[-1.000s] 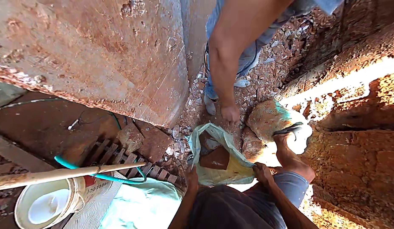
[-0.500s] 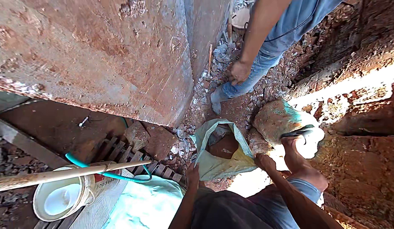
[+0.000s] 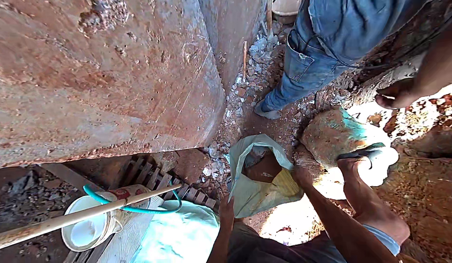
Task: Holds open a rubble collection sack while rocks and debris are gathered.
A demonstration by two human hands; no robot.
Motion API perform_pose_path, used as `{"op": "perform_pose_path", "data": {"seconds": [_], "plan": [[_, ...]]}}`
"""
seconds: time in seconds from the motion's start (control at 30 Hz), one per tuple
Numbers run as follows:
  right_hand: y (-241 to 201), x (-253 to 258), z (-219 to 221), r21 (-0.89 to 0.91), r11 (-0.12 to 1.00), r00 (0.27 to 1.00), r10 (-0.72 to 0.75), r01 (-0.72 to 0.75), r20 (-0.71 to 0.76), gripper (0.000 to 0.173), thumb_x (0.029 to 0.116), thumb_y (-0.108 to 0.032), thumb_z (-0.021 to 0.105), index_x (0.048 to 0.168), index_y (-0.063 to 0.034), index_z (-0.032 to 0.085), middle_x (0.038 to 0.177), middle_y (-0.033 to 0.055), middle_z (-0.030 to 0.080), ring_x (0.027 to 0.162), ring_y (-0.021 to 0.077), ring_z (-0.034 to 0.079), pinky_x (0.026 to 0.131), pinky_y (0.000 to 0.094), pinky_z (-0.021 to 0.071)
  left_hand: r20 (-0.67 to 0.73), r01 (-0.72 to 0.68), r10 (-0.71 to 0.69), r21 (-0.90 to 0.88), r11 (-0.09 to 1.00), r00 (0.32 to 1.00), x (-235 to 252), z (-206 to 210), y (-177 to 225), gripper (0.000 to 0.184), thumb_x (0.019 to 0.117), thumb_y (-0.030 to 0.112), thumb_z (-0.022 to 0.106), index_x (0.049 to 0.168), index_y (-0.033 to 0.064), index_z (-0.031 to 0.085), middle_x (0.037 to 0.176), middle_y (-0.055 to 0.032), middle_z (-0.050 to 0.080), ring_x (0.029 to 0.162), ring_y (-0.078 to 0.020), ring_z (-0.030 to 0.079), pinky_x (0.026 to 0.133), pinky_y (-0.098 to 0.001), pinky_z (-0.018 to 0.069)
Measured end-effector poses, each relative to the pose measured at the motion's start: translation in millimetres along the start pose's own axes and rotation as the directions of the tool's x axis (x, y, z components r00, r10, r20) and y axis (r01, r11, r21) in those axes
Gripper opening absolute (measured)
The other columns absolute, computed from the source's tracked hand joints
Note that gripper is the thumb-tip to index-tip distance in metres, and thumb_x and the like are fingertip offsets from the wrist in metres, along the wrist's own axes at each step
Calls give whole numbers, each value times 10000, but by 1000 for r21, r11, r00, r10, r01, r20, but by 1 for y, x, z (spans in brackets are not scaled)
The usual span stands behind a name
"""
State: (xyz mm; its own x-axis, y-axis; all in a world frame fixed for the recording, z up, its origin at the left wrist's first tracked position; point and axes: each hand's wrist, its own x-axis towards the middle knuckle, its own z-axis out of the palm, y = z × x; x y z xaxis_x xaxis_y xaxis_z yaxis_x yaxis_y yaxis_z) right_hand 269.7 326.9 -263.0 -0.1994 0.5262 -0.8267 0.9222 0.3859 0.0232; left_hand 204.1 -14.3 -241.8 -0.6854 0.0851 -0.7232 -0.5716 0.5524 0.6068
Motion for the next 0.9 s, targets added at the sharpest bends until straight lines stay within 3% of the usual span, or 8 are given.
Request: {"op": "perform_pose_path", "data": {"seconds": [0.17, 0.3, 0.37, 0.47, 0.63, 0.77, 0.83, 0.9], "plan": [[27, 6, -10, 98, 984, 986, -139, 148, -89, 328, 1068, -163, 460, 1265, -4, 669, 1267, 285, 656, 1237, 451, 608, 1042, 624, 462, -12, -1, 6, 368, 930, 1000, 9, -3, 30, 402, 969, 218, 682, 1295, -14, 641, 1311, -247, 604, 1222, -372, 590, 1050, -538, 472], [44, 5, -12, 114, 966, 971, -224, 233, -86, 305, 1066, -159, 484, 1232, 0, 685, 1183, 281, 689, 1165, 446, 648, 1014, 621, 478, 117, -70, 0, 597, 799, 993, 42, 22, 81, 969, 829, 362, 830, 1577, 14, 323, 1535, -288, 411, 1397, -436, 445, 1143, -553, 399], [49, 3, -13, 142, 959, 969, -238, 245, -62, 296, 1065, -195, 520, 1198, 1, 697, 1147, 269, 702, 1134, 432, 661, 1005, 618, 479, 213, -48, -164, 735, 676, 963, 62, 40, 85, 1002, 851, 320, 806, 1609, 20, 223, 1524, -312, 407, 1333, -462, 507, 1090, -560, 452], [55, 7, -26, 179, 964, 980, -196, 197, -20, 299, 1007, -293, 661, 1139, -33, 725, 1072, 227, 724, 1056, 399, 683, 956, 624, 497, 232, -7, -264, 764, 645, 936, 83, 40, 72, 575, 962, 195, 632, 1482, 16, 464, 1348, -285, 599, 1249, -435, 597, 1034, -597, 479], [76, 25, -57, 41, 998, 971, 55, -46, -232, 330, 1028, -248, 558, 1286, -92, 692, 1224, 281, 682, 1159, 488, 642, 929, 691, 493, -87, -10, 91, 666, 746, 992, 98, -13, 88, 357, 1029, 125, 506, 1330, 167, 692, 1302, -219, 668, 1239, -448, 604, 1039, -658, 436], [65, 49, -54, 421, 901, 817, 164, 104, -553, 330, 1037, -145, 532, 1280, 12, 689, 1232, 328, 668, 1206, 485, 623, 1032, 647, 453, -474, -40, 100, 135, 990, 875, 109, 22, 66, 358, 1006, 24, 531, 1347, -18, 628, 1365, -263, 608, 1321, -381, 550, 1135, -532, 395], [55, 68, -45, 745, 543, 786, 228, 388, -575, 354, 1044, -59, 475, 1337, 68, 629, 1328, 264, 646, 1271, 319, 611, 1111, 468, 453, -540, -198, -34, -366, 909, 841, 117, 44, 55, 414, 1048, 25, 447, 1452, -38, 507, 1417, -243, 567, 1298, -290, 562, 1097, -445, 452], [35, 83, -48, 868, 122, 848, 184, 482, -497, 414, 1093, -136, 345, 1400, 43, 557, 1308, 152, 651, 1166, 153, 631, 1023, 344, 512, -457, -265, -79, -639, 722, 886, 125, 55, 70, 420, 1101, 155, 349, 1472, 2, 472, 1386, -200, 588, 1226, -250, 598, 1039, -451, 498]]}}
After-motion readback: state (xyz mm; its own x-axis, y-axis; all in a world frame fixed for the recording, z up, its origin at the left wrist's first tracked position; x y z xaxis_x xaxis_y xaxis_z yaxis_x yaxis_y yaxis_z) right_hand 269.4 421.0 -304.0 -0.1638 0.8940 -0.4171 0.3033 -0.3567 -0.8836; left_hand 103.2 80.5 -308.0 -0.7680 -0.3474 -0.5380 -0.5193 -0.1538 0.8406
